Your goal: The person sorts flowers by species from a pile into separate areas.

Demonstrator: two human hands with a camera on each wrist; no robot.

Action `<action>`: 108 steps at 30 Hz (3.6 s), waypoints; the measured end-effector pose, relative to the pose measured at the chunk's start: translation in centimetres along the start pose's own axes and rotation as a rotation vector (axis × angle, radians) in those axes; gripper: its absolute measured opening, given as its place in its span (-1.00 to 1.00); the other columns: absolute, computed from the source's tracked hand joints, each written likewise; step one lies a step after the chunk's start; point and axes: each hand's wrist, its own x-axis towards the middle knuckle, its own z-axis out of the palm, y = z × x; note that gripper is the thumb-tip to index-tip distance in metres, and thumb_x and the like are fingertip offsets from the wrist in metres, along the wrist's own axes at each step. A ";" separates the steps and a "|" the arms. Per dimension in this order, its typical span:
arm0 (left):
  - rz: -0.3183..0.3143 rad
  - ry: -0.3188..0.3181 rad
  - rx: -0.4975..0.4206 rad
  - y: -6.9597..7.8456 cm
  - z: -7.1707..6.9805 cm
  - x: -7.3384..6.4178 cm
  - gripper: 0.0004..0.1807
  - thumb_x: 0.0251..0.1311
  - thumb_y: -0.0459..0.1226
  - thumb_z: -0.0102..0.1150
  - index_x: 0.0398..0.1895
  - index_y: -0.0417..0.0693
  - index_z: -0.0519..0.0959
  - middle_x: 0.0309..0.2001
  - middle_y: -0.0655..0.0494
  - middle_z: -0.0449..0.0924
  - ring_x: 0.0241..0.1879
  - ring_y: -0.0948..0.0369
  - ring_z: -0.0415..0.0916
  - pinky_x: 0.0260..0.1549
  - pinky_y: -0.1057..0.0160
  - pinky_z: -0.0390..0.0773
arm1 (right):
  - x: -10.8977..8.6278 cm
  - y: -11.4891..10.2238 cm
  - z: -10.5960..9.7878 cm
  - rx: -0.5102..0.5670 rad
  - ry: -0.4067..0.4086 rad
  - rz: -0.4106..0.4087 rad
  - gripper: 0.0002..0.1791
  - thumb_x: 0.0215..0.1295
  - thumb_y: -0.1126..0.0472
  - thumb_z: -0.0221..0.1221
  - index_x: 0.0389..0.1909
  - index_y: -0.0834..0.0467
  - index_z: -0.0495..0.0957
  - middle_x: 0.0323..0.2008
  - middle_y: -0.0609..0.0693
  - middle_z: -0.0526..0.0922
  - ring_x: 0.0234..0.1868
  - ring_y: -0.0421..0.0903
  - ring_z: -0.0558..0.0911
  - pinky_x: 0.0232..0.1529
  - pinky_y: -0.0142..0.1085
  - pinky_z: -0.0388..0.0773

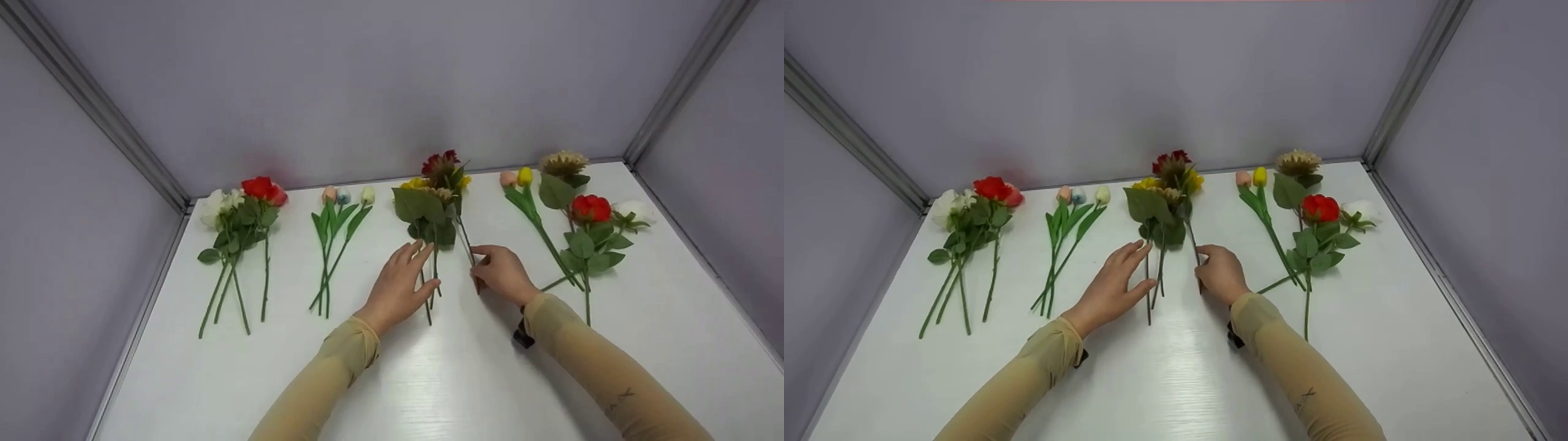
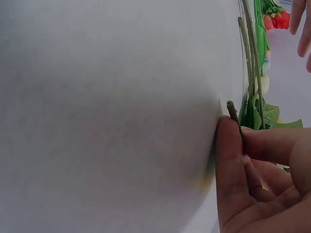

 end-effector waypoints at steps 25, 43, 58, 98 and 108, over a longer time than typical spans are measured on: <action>0.087 -0.037 0.147 1.7 0.6 0.1 -0.22 0.49 0.09 0.09 0.64 0.07 0.10 0.60 -0.03 0.07 0.57 -0.06 -0.03 0.53 -0.03 -0.05 | -1.2 0.5 -4.1 -0.182 0.118 -0.028 -0.61 0.48 0.13 0.15 0.17 0.29 0.57 -0.15 0.16 0.62 -0.28 -0.02 0.62 -0.29 -0.22 0.57; 0.455 -0.241 0.413 11.2 5.9 -0.7 -0.17 0.45 0.30 -0.10 0.67 0.26 0.01 0.64 0.09 -0.08 0.60 0.05 -0.14 0.54 0.01 -0.13 | -6.3 7.8 -18.6 -0.160 -0.046 0.206 -0.66 0.43 0.09 0.23 -0.24 0.37 0.60 -0.34 0.11 0.68 -0.29 0.02 0.68 -0.22 -0.16 0.71; 0.522 -0.309 0.427 13.1 8.3 -1.5 -0.20 0.45 0.32 -0.12 0.65 0.32 0.06 0.63 0.14 -0.02 0.59 0.10 -0.10 0.53 0.07 -0.07 | -6.7 9.6 -16.8 -0.065 -0.009 0.292 -0.62 0.39 0.00 0.27 -0.22 0.29 0.60 -0.40 0.00 0.65 -0.34 -0.10 0.64 -0.27 -0.25 0.68; -0.177 -0.119 -0.781 7.3 3.0 -1.5 -0.48 0.46 0.00 0.19 0.36 -0.02 0.53 0.19 0.20 0.61 0.11 0.27 0.57 0.05 0.27 0.59 | -4.7 -2.2 -7.1 0.474 0.067 -0.139 -0.45 0.39 -0.01 0.33 0.09 0.38 0.53 0.05 0.37 0.57 -0.04 0.06 0.69 0.04 -0.11 0.67; -0.211 0.006 -1.090 3.8 0.9 -3.5 -0.64 0.41 -0.21 0.28 0.18 -0.19 0.63 -0.03 0.00 0.71 -0.04 0.11 0.67 -0.05 0.16 0.69 | -3.6 -6.5 -0.8 0.623 -0.061 -0.203 -0.60 0.35 0.13 0.38 -0.04 0.39 0.58 -0.12 0.24 0.64 -0.10 0.10 0.70 0.02 -0.02 0.68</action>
